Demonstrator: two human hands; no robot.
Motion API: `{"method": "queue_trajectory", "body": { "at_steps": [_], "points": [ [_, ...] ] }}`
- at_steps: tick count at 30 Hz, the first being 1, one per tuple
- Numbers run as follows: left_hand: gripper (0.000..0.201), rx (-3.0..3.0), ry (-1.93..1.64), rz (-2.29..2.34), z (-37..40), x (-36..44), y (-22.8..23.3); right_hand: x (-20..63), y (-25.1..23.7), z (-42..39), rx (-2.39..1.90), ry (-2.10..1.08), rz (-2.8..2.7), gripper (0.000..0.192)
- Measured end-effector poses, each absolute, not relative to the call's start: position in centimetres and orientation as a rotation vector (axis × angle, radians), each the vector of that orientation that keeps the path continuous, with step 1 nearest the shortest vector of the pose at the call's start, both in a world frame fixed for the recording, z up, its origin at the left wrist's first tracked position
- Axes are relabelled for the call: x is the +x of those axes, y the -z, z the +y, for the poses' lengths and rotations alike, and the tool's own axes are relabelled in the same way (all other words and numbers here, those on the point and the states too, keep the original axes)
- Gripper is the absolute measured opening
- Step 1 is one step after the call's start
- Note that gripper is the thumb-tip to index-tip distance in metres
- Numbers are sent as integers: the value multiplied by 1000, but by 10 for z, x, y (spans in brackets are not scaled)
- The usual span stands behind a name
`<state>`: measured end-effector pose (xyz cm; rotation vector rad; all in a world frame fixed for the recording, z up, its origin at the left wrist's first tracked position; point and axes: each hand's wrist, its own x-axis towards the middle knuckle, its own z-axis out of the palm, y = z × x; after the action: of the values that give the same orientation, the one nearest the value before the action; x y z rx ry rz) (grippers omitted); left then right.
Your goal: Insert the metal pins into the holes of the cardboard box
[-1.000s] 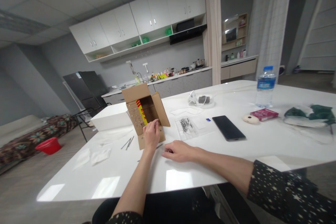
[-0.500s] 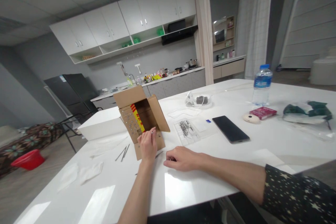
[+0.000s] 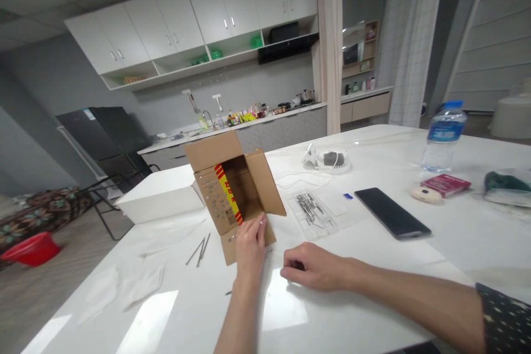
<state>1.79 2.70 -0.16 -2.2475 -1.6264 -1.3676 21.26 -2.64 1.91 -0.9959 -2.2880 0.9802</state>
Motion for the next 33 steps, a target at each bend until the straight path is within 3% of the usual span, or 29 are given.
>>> {"method": "queue_trajectory", "body": {
  "at_steps": [17, 24, 33],
  "points": [
    [25, -2097, 1256, -1769, 25, 22, 4, 209, -30, -28, -1016, -936, -2348, 25],
    [34, -2061, 1316, -1774, 31, 24, 1, 210, -28, -28, -1010, -866, -2384, 23],
    [33, -2066, 1130, -1736, 35, 20, 1, 210, -22, -24, -988, -878, -2328, 22]
  ]
}}
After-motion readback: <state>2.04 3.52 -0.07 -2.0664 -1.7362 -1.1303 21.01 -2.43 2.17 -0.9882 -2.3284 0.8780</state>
